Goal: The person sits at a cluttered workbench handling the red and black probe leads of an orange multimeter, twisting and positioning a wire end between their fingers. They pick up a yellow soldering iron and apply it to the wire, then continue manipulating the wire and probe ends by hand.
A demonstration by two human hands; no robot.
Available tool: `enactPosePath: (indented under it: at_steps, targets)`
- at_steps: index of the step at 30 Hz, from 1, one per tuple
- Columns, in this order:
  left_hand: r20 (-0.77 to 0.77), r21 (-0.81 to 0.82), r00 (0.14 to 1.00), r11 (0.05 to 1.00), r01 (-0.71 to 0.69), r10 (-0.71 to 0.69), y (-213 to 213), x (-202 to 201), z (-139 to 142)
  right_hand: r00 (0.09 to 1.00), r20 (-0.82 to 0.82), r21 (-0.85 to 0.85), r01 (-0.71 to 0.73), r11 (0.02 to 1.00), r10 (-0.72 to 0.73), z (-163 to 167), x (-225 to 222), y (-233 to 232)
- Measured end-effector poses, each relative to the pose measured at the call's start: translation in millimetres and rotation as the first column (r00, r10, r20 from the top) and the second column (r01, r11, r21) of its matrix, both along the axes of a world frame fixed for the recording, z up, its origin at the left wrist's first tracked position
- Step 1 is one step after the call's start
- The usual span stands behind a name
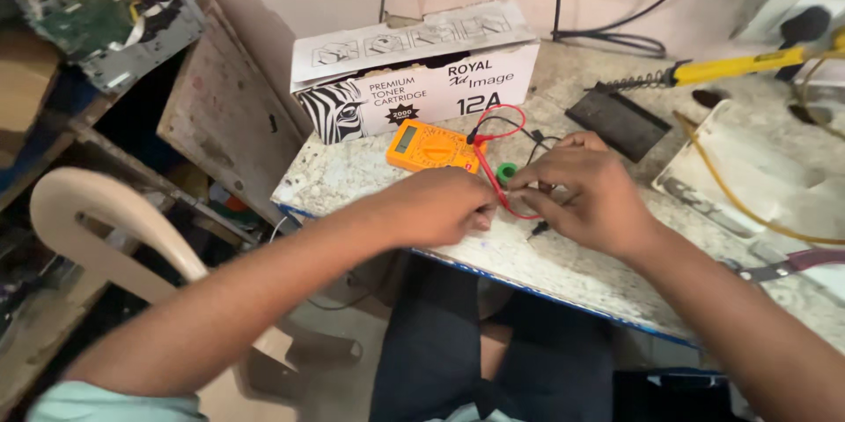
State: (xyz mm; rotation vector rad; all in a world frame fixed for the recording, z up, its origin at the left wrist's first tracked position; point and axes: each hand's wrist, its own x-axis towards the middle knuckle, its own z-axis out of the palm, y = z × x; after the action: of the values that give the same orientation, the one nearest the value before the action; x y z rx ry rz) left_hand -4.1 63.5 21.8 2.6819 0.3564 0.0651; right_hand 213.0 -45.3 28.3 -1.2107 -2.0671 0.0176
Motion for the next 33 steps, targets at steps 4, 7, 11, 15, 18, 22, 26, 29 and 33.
enactPosePath:
  at_steps: [4,7,11,15,18,22,26,29,33]
  targets:
    - [0.071,-0.255,0.992,0.96,0.116,-0.101,26,0,13,0.998,-0.025,-0.081,-0.06,0.995,0.058,1,-1,1]
    - [0.227,-0.369,0.97,0.915,0.165,-0.083,27,0,7,0.999,-0.017,-0.067,-0.048,0.997,0.047,3,-2,-3]
    - [0.328,-0.626,0.937,0.771,0.117,0.124,16,-6,-1,1.0,0.006,-0.062,-0.004,0.998,0.005,6,1,-3]
    - [0.405,-0.537,0.902,0.838,0.099,0.153,16,-12,2,0.997,0.07,-0.028,0.021,0.999,-0.019,6,2,-3]
    - [0.505,-0.482,0.848,0.867,0.124,0.159,14,-9,8,0.992,0.08,0.001,0.099,0.995,-0.099,6,-2,-4]
    - [0.449,-0.505,0.875,0.859,0.083,0.18,12,-7,11,0.991,0.067,-0.013,0.121,0.993,-0.12,7,-4,-7]
    - [0.561,-0.428,0.819,0.889,0.163,0.12,7,-12,9,0.991,0.06,0.001,0.117,0.993,-0.116,9,-5,-8]
    - [0.613,-0.398,0.785,0.894,0.206,0.092,5,-13,8,0.992,0.06,0.021,0.112,0.993,-0.113,10,-7,-8]
    - [0.518,-0.506,0.839,0.851,0.144,0.166,1,-16,10,0.992,0.016,0.024,0.121,0.992,-0.121,9,-7,-9]
